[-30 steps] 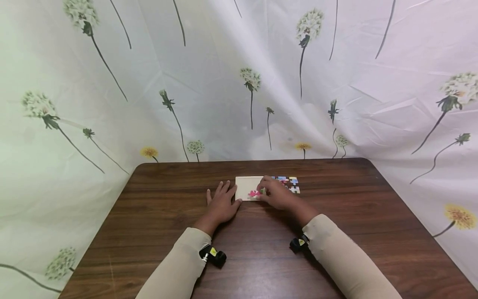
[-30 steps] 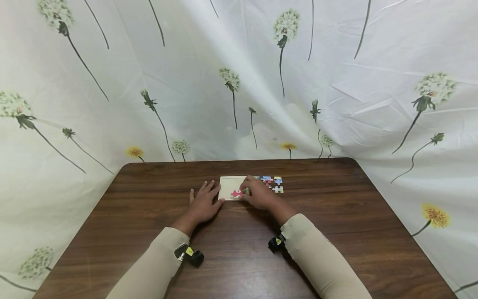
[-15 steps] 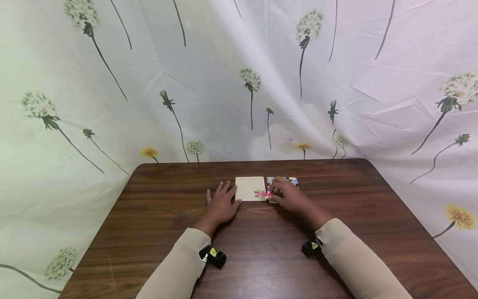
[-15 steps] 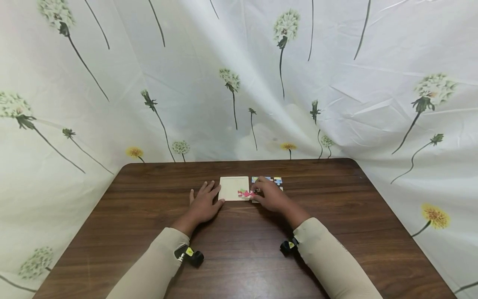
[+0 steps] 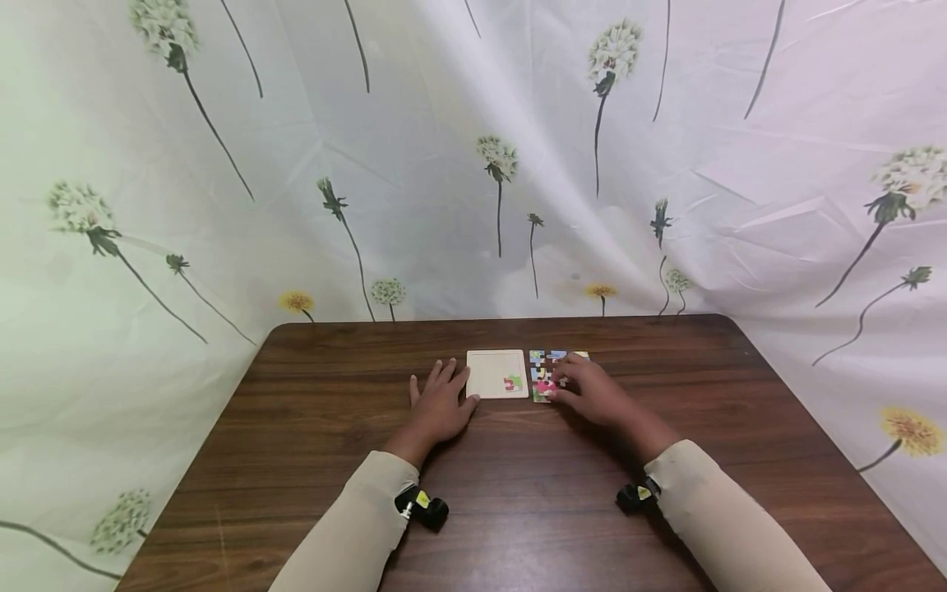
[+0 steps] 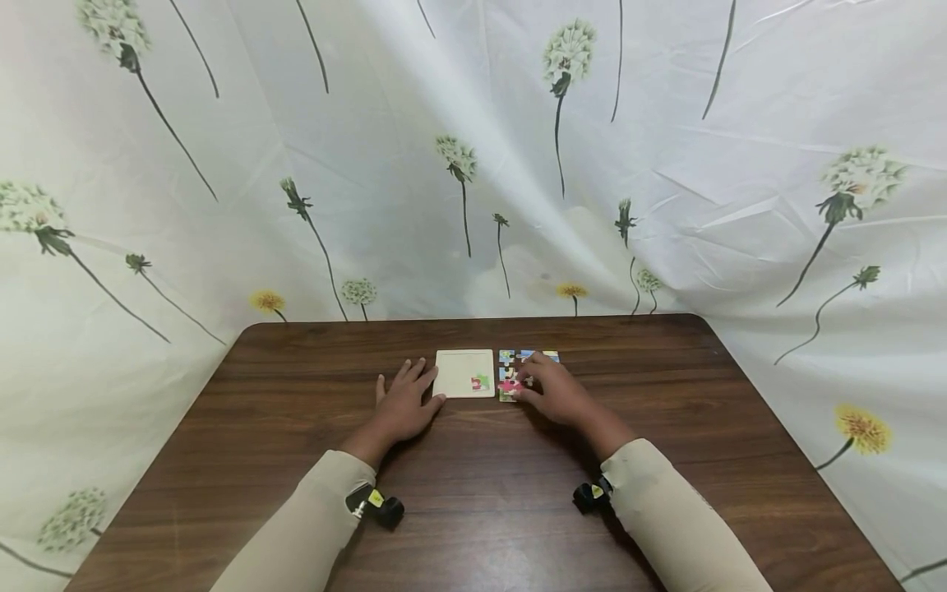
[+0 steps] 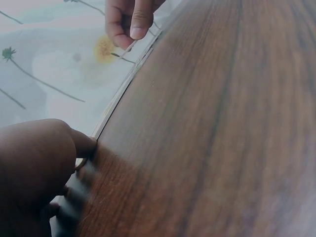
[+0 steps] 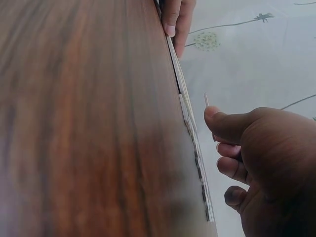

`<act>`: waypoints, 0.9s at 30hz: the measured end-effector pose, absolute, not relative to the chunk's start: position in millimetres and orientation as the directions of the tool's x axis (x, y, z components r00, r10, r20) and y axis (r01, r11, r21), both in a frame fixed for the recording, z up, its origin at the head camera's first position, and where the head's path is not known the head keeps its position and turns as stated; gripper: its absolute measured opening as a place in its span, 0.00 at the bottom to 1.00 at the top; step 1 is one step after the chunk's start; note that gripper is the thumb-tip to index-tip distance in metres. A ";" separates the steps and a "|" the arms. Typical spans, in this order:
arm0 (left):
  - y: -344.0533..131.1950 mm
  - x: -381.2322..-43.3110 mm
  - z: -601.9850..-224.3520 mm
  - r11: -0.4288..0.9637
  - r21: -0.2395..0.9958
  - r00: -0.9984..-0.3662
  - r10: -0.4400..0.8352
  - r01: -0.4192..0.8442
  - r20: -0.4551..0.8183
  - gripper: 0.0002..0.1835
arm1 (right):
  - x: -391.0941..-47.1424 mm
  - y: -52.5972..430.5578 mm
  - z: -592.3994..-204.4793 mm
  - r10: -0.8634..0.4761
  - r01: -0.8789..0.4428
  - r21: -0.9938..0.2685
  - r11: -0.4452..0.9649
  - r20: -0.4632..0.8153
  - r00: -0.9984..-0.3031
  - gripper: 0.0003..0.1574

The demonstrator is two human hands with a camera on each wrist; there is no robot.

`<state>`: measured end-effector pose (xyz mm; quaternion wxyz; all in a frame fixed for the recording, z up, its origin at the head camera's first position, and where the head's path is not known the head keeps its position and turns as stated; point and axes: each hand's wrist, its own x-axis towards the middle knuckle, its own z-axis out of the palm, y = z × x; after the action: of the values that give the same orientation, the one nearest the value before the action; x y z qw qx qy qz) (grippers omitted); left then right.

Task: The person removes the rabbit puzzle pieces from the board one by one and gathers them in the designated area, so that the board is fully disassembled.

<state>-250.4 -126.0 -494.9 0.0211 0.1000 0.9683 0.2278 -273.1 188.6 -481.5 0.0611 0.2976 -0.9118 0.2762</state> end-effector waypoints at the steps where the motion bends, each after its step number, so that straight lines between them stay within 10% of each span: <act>1: -125.9 -250.8 -494.8 0.877 0.444 -0.979 0.203 0.184 0.003 0.33 | -272.6 190.2 -482.1 -0.507 -0.580 -0.464 0.670 0.285 -0.813 0.07; 27: -125.6 -249.4 -494.5 0.873 0.451 -0.979 0.205 0.186 0.006 0.34 | -269.0 219.2 -487.4 -0.443 -0.500 -0.518 0.695 0.240 -0.864 0.05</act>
<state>-249.4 -125.6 -494.5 0.0210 0.1012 0.9674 0.2310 -269.0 219.2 -487.4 0.0480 0.2564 -0.9192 0.2950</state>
